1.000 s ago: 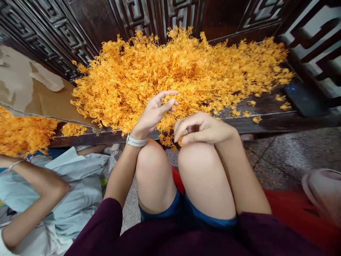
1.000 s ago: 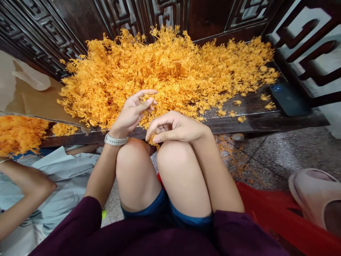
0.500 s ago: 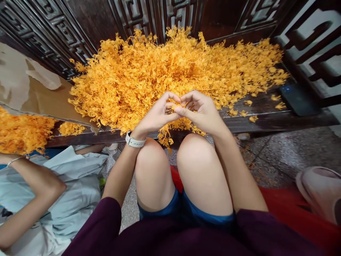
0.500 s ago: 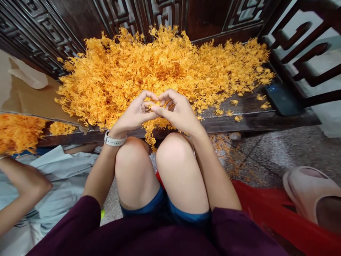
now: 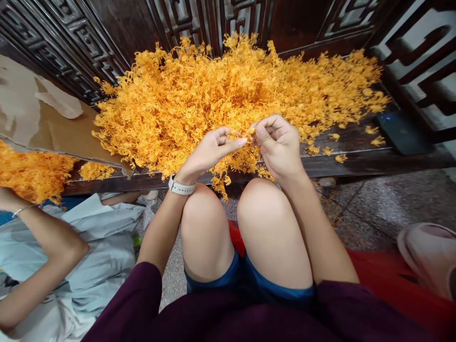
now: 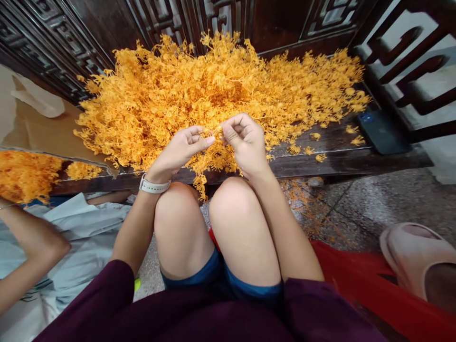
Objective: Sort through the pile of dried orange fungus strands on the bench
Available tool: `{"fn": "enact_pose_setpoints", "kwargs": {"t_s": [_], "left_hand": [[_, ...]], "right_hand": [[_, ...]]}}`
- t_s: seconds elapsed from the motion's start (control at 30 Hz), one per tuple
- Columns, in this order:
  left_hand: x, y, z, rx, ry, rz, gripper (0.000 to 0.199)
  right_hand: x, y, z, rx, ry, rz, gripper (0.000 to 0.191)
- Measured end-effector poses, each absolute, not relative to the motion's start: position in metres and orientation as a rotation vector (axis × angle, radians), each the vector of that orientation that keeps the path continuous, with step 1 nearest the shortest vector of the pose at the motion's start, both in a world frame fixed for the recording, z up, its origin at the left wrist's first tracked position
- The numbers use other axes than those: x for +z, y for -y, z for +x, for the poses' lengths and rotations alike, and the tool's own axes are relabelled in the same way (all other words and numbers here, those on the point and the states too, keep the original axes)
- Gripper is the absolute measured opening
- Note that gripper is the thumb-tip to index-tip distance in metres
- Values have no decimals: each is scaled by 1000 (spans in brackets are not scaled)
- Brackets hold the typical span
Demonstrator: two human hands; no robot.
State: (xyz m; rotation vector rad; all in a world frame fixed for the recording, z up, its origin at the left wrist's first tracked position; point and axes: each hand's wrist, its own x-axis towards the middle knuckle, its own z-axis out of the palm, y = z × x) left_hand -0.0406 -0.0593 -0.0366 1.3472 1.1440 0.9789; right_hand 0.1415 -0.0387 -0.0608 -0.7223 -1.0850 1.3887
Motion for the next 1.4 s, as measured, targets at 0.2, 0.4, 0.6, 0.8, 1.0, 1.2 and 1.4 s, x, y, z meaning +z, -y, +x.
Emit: {"fn": "enact_pose_setpoints", "kwargs": {"t_s": [0.2,0.4,0.6,0.8,1.0,1.2,1.4], "left_hand": [[-33,59,-38,1089,-1135,1287,48],[-46,53,-48,1353,-1243,1199,38],[-46,59,-49,1166,-1196,1285,52],[-46,57,-47,1143,-1165,1389,47],[-58,56,-46,987,-1045,1567,60],[-60,54,-40,946,-895,1703,91],[-51,62,-38,834,-865,1667,96]], "right_hand": [[-57,42,138,1536,1052,-630,45],[-53,37,160,1570,1003,-447,25],[-42,47,167,1641,1446,-514,27],[-58,29,171,1685,1156,-440,28],[-82,10,175,1607,538,-565,20],[-62,32,150,1402,1126,-760,27],[-60,37,147,1291,1429,-700,41]]}}
